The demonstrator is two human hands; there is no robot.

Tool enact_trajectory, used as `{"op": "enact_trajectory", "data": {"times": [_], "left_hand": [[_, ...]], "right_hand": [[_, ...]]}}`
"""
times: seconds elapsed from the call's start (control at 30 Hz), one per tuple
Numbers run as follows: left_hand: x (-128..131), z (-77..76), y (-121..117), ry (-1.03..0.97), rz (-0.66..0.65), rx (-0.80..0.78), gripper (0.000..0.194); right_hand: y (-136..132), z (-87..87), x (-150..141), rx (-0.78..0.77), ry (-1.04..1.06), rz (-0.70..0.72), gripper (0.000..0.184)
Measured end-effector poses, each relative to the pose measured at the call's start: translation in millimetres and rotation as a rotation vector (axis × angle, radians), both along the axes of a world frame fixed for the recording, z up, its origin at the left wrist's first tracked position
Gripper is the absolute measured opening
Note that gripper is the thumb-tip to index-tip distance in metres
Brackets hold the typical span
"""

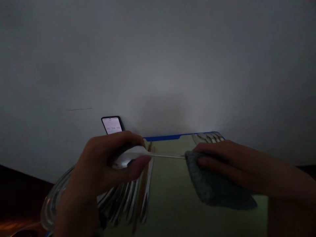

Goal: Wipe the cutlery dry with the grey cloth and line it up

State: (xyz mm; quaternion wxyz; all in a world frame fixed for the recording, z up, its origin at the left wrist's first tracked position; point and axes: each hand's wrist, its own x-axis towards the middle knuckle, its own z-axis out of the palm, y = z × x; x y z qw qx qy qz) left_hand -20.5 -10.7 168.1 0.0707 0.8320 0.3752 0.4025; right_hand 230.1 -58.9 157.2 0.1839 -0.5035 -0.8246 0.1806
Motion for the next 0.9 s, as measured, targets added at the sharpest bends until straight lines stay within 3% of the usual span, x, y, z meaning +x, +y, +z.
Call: {"op": "enact_trajectory", "data": {"times": [0.13, 0.3, 0.47, 0.63, 0.73, 0.9], "left_hand": [[5.0, -6.2, 18.5, 0.094, -0.104, -0.087, 0.021], [39.2, -24.7, 23.3, 0.224, -0.237, -0.29, 0.031], [56.1, -45.4, 28.4, 0.246, -0.212, -0.389, 0.044], [49.5, -46.8, 5.4, 0.331, -0.197, -0.483, 0.044], [40.9, -57.5, -7.4, 0.368, -0.15, -0.438, 0.044], [30.0, -107.0, -10.6, 0.267, -0.076, -0.469, 0.039]], "right_hand": [[1.8, -0.5, -5.8, 0.056, -0.035, -0.077, 0.033], [12.8, -11.1, -30.1, 0.109, -0.122, -0.008, 0.031], [20.9, -19.5, -25.6, 0.146, -0.231, -0.058, 0.034], [1.9, -24.0, -19.5, 0.097, -0.16, 0.028, 0.035], [-12.7, -56.2, -22.8, 0.101, -0.159, 0.008, 0.036], [-26.9, -139.4, -23.2, 0.054, -0.09, -0.148, 0.03]]}}
